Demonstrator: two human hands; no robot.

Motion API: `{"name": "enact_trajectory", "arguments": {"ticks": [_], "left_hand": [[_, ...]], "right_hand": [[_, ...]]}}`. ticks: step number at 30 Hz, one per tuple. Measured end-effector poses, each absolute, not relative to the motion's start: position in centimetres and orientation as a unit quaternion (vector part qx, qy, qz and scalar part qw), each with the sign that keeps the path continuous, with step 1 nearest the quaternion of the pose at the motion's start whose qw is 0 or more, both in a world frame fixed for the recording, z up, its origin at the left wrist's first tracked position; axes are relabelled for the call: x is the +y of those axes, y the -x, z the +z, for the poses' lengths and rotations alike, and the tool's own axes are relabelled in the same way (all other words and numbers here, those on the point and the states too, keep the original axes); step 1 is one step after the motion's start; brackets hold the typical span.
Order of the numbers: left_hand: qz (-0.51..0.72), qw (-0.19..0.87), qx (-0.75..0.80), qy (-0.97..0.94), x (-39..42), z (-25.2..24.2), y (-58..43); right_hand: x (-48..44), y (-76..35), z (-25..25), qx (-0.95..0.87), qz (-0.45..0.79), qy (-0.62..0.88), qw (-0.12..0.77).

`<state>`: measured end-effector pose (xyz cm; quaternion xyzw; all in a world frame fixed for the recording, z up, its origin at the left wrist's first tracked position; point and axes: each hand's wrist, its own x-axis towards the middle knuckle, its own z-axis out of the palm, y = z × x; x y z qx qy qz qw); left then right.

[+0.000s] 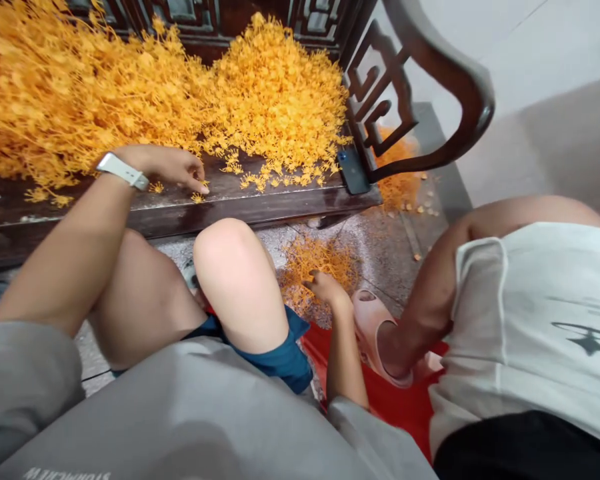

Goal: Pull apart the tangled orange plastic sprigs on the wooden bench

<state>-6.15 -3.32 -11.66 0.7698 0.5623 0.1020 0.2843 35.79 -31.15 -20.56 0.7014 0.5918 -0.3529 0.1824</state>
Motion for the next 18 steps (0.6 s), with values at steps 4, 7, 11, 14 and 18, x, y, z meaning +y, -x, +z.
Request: {"name": "enact_trajectory", "arguments": {"ticks": [4,7,11,14,18], "left_hand": [[-0.013,0.322,0.541,-0.777,-2.7,-14.2,4.7],[-0.090,0.281,0.505,-0.811,-2.5,-14.1,4.1],[-0.074,0.247,0.444,-0.858,-2.6,-12.8,3.7],[0.002,0.247,0.412,-0.877,-2.8,-12.0,3.0],[0.167,0.205,0.424,-0.866,-3.2,-11.5,1.0]], "right_hand": [[-28.2,-31.8,-18.7,0.654,-0.335,-0.673,0.083],[-26.0,-29.0,-16.7,0.696,-0.301,-0.651,-0.008],[-25.0,-26.4,-14.9,0.733,-0.278,-0.618,-0.055],[-25.3,-26.0,-15.0,0.735,-0.267,-0.621,-0.054],[-25.9,-26.2,-15.8,0.734,-0.289,-0.610,-0.070]]}}
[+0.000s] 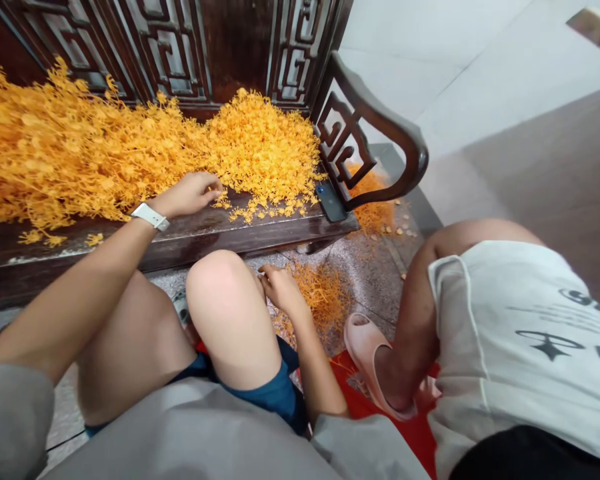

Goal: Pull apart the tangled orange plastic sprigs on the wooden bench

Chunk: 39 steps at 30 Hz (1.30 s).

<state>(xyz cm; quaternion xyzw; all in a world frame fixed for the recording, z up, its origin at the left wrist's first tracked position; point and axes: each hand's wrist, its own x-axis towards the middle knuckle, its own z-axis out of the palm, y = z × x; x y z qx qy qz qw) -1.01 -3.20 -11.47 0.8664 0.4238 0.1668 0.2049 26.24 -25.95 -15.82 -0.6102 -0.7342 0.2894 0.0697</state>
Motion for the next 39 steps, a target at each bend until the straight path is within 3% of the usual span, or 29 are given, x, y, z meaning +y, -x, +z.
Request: {"name": "enact_trajectory", "arguments": {"ticks": [3,10,14,20,25,29,32,39], "left_hand": [[0.200,0.163,0.444,-0.858,-3.5,-11.0,-0.4],[0.043,0.119,0.465,-0.876,-3.4,-9.4,-1.2],[0.008,0.117,0.493,-0.862,-2.4,-10.3,-1.6],[-0.015,0.081,0.537,-0.840,-2.2,-10.5,-1.1],[0.095,0.005,0.590,-0.802,-2.3,-9.0,0.6],[0.196,-0.072,0.639,-0.741,-2.3,-8.5,2.4],[0.224,-0.046,0.682,-0.695,-2.0,-9.2,3.9],[0.246,0.017,0.731,-0.636,-1.0,-10.9,5.4]], "right_hand": [[-26.0,-25.8,-16.1,-0.734,0.314,0.589,0.123],[-19.8,-22.1,-15.5,-0.677,0.441,0.506,0.301],[-9.8,-20.8,-16.1,-0.598,0.590,0.476,0.260],[3.4,-20.2,-15.8,-0.610,0.413,0.578,0.351],[8.3,-16.6,-13.4,-0.700,0.335,0.549,0.310],[9.8,-12.2,-13.2,-0.818,0.218,0.491,0.209],[10.1,-10.3,-13.9,-0.829,0.205,0.490,0.176],[10.0,-11.6,-11.2,-0.780,0.237,0.521,0.253]]}}
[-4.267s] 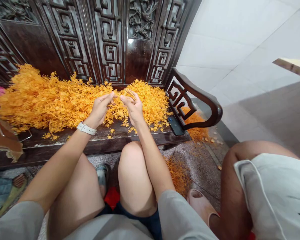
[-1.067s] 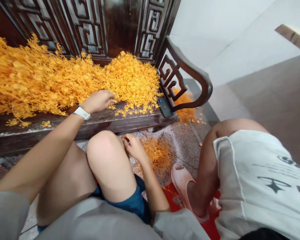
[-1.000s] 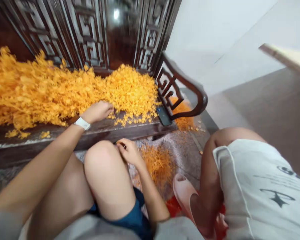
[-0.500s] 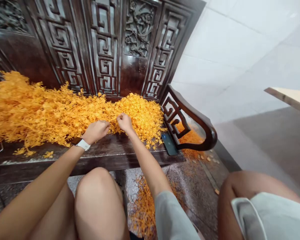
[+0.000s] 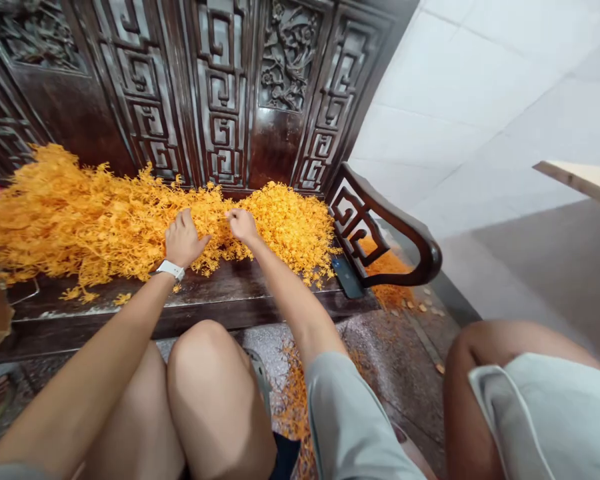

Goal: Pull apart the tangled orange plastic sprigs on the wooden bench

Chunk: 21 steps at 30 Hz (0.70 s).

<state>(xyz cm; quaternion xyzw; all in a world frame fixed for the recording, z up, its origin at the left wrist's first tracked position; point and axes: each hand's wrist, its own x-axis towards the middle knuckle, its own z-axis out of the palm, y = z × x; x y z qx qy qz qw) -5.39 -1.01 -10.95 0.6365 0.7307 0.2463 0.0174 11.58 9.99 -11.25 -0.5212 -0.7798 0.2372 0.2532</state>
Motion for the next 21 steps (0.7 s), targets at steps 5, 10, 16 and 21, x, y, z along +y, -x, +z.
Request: {"name": "enact_trajectory", "arguments": {"ticks": [5,10,16,21], "left_hand": [[0.252,0.020,0.726,-0.640,-1.5,-10.9,5.0],[0.272,0.045,0.733,-0.621,-1.9,-11.1,5.8],[0.275,0.056,0.756,-0.591,-1.4,-11.5,6.5],[0.275,0.037,0.766,-0.580,-1.0,-12.8,7.2]], "right_hand": [[9.5,-12.0,-9.0,-0.771,0.258,0.534,0.234],[8.9,-10.4,-9.9,-0.773,0.261,0.541,0.203],[10.3,-12.3,-7.4,-0.744,0.247,0.556,0.277],[11.3,-14.6,-2.6,-0.691,0.241,0.569,0.374]]}}
